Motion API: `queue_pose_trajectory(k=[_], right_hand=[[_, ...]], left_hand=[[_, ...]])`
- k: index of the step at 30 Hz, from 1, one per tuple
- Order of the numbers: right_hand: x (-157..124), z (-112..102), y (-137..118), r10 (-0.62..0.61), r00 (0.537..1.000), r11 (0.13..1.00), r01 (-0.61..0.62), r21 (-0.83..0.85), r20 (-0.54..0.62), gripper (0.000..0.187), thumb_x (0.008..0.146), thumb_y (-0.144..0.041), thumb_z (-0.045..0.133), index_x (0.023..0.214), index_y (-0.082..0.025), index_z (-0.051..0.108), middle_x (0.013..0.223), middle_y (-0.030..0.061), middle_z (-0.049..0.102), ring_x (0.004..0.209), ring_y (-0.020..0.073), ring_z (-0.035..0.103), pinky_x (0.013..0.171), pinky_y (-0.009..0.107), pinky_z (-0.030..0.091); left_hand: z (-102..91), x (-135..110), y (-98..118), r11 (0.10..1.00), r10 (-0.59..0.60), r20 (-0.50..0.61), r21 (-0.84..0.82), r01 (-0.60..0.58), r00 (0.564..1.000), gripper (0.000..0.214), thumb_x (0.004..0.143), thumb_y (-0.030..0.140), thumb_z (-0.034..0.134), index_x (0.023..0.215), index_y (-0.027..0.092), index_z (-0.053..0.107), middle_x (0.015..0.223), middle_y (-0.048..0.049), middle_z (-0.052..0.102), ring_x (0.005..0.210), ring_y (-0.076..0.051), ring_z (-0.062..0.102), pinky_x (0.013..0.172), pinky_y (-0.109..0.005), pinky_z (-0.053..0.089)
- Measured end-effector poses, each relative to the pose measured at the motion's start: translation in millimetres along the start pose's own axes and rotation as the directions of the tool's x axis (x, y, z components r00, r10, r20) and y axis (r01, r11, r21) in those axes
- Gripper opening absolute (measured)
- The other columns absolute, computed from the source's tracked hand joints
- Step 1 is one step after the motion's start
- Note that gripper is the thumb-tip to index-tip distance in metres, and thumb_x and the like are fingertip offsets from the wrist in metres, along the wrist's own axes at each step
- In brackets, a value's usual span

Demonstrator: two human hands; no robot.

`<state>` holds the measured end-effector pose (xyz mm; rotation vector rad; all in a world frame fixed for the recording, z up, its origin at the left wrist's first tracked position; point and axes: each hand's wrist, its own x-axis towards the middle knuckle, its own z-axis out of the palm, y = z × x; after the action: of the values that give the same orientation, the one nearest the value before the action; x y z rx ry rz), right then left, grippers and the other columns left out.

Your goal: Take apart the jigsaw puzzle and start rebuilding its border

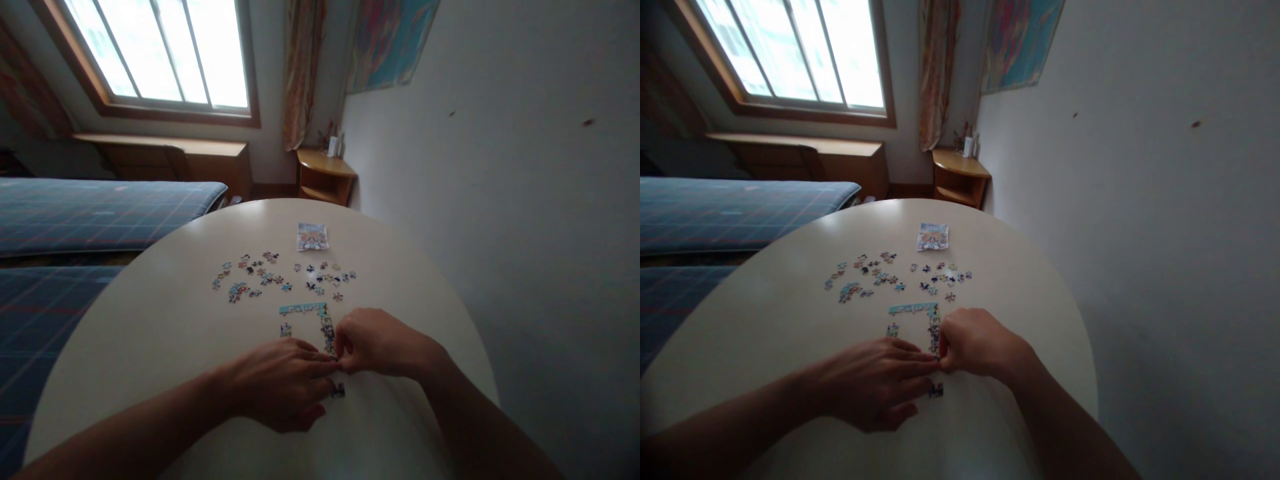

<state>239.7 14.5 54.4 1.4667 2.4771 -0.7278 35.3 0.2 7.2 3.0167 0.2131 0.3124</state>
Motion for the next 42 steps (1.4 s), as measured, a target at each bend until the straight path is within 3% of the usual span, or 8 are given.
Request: queue_pose_trajectory(k=[9,19,24,28,33,42], right_hand=[[1.3,-2.0,2.2,-0.006,0.999,0.999,0.005,-0.043,-0.042,0.014,0.066,-0.019,0.07,0.076,-0.024,0.078,0.067,0.0007,0.072,0.058,0.0126,0.057,0.053,0.023,0.031],[0.2,3.9,5.2,-0.006,0.999,1.0,0.005,-0.018,-0.04,0.014,0.068,-0.02,0.071,0.08,-0.023,0.078,0.072,0.0016,0.073,0.064,0.0149,0.061,0.055,0.024,0.033],[-11.7,11.9,6.5,-0.105,0.983,0.99,0.118,0.083,-0.149,0.019,0.07,-0.013,0.071,0.088,-0.022,0.073,0.091,0.0028,0.072,0.085,0.0178,0.064,0.075,0.026,0.044],[-22.0,23.1,9.1,-0.114,0.962,0.97,0.161,0.18,-0.247,0.024,0.073,-0.014,0.073,0.096,-0.021,0.07,0.103,0.0046,0.069,0.098,0.0193,0.061,0.087,0.03,0.045],[-22.3,36.1,14.9,-0.103,0.941,0.959,0.18,0.218,-0.322,0.012,0.079,-0.021,0.072,0.091,-0.021,0.072,0.094,0.0041,0.068,0.095,0.0195,0.06,0.086,0.031,0.045],[-15.5,43.4,24.6,-0.156,0.927,0.955,0.23,0.189,-0.341,0.007,0.079,-0.023,0.074,0.086,-0.021,0.072,0.087,0.002,0.068,0.087,0.0167,0.059,0.082,0.029,0.043]], left_hand=[[4.9,0.2,-1.6,1.0,0.017,-0.025,-0.004,-0.017,1.0,0.016,0.089,0.027,0.055,0.093,0.015,0.066,0.108,-0.0096,0.072,0.093,-0.02,0.069,0.089,-0.032,0.055],[1.7,-3.9,-7.9,1.0,-0.003,-0.065,-0.007,0.003,0.998,0.017,0.09,0.025,0.053,0.097,0.017,0.066,0.116,-0.0083,0.071,0.096,-0.02,0.069,0.09,-0.035,0.055],[-1.1,-10.9,-30.9,0.991,-0.13,-0.104,-0.023,0.128,0.986,0.034,0.088,0.021,0.057,0.122,0.019,0.059,0.135,-0.0079,0.061,0.124,-0.024,0.057,0.107,-0.041,0.046],[-0.6,-15.7,-43.7,0.989,-0.121,-0.069,-0.096,0.114,0.99,0.042,0.085,0.023,0.06,0.127,0.024,0.058,0.143,-0.0059,0.054,0.131,-0.023,0.051,0.113,-0.042,0.041],[-1.9,-17.3,-46.2,0.985,-0.088,-0.048,-0.155,0.08,0.995,0.041,0.086,0.024,0.058,0.127,0.025,0.059,0.14,-0.0063,0.057,0.128,-0.023,0.054,0.109,-0.043,0.044],[-3.4,-16.5,-46.2,0.984,-0.089,-0.047,-0.162,0.081,0.995,0.041,0.084,0.026,0.058,0.125,0.025,0.061,0.14,-0.0069,0.057,0.127,-0.023,0.055,0.107,-0.043,0.045]])
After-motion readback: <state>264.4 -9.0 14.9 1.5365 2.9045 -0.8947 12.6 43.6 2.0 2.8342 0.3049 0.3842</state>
